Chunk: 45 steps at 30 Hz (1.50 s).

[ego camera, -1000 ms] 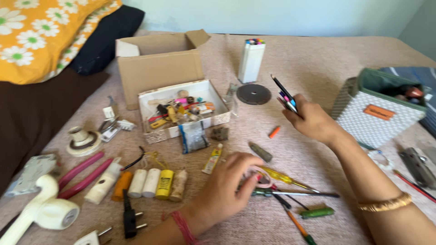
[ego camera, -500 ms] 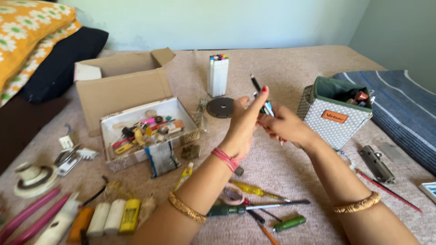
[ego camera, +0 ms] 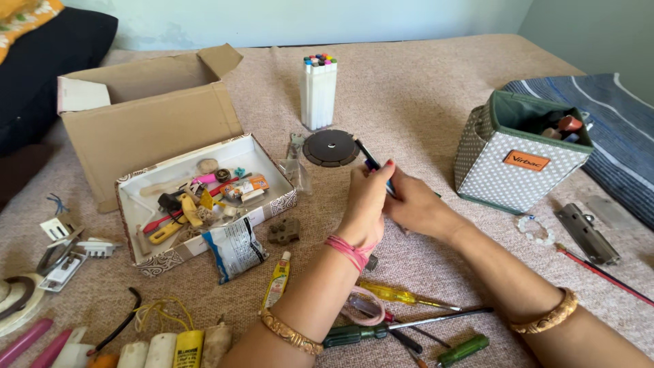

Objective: The person organizes stationery items on a table. They place pens, pencils, and markers into a fabric storage container, then gather loose pens and secure them with a rubber band before placing them into the container.

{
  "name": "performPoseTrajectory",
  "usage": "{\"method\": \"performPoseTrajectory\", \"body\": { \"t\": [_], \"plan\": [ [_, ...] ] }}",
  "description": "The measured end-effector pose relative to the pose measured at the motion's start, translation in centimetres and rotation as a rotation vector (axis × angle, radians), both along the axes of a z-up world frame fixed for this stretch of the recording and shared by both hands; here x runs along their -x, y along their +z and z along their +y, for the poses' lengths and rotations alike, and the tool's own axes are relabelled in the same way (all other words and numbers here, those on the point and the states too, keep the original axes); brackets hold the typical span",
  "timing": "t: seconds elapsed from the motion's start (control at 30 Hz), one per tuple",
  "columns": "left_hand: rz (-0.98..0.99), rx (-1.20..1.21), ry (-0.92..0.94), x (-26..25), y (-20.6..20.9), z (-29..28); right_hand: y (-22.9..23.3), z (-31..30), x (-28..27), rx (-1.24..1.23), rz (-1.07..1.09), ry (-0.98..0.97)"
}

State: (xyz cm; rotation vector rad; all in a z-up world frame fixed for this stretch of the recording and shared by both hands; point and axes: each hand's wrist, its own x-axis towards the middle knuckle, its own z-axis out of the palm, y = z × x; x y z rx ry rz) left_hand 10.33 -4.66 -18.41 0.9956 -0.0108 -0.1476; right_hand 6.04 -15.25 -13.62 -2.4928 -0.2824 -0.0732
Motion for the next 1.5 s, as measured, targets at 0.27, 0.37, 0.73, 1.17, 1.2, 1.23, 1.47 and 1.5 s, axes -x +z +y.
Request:
{"method": "performPoseTrajectory", "body": {
  "t": [0.27,0.37,0.73,1.17,1.2,1.23,1.47,1.5],
  "plan": [
    [-0.120,-0.061,0.102,0.4,-0.8,0.3,1.6,-1.3,0.1,-0.182,0.211,0.130],
    [0.000,-0.085,-0.050,1.4,-0.3,0.2,2.9,-2.1,0.2,-0.152,-0.069,0.157],
    [-0.662,-0.553,0.105,1.8,-1.6,-0.6,4.6,-0.9,2.0,-0.160,-0.424,-0.039],
    [-0.468,-0.598,-0.127,4.0,0.6,-0.3,9.9,-4.4,3.5,-0.278,-0.732,-0.295],
    [-0.487,-0.609,-0.113,4.0,0.6,-0.3,10.7,-5.5,4.0,-0.357,-0.866,-0.271],
    [-0.507,-0.618,-0.100,4.0,0.6,-0.3,11.3,-6.4,4.2,-0.398,-0.950,-0.208],
    [-0.493,-0.654,-0.107,4.0,0.7,-0.3,10.7,-8.2,4.1,-0.033,-1.059,-0.321],
    [-0.503,-0.666,-0.101,4.1,0.8,-0.2,10.3,-8.3,3.8,0.012,-1.047,-0.345]
  ]
}}
